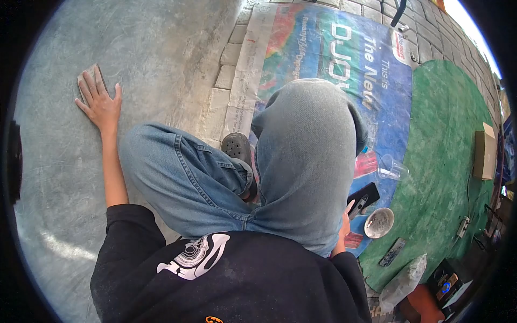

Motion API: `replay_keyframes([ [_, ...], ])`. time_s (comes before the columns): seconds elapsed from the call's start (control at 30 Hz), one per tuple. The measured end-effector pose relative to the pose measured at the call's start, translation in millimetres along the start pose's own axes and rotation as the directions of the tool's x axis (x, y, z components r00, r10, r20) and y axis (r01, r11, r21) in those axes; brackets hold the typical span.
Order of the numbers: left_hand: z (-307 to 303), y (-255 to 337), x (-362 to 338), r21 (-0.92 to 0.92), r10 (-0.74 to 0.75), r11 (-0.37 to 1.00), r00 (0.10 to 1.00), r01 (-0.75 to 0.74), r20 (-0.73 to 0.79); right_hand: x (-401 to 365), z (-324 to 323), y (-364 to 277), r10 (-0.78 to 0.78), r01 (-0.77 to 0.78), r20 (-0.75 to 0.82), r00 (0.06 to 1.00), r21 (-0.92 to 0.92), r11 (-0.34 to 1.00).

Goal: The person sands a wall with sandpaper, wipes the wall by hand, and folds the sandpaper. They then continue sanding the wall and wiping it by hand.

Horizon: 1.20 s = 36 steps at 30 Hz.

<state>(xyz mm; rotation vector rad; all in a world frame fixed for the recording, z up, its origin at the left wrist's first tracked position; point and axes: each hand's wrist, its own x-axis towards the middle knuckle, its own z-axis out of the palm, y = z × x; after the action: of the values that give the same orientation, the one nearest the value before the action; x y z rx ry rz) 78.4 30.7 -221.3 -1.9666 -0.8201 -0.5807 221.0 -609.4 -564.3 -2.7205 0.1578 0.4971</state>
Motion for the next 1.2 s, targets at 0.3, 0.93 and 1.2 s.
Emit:
replay_keyframes([
  [0.3,-3.2,1.7,0.5,-0.008,-0.010,1.000,1.000,0.011,0.021,14.1,-9.8,-9.0,0.020,-0.060,-0.222,0.975,-0.173,0.983],
  [0.93,-1.7,2.0,1.6,0.008,-0.007,1.000,0.999,0.007,0.033,21.5,-8.0,5.0,-0.221,0.211,-0.106,0.969,-0.101,0.972],
  [1.2,-1.6,4.6,1.6,0.002,-0.028,1.000,0.999,0.028,0.032,4.4,31.3,38.9,0.009,-0.042,0.147,0.989,0.219,0.975],
])
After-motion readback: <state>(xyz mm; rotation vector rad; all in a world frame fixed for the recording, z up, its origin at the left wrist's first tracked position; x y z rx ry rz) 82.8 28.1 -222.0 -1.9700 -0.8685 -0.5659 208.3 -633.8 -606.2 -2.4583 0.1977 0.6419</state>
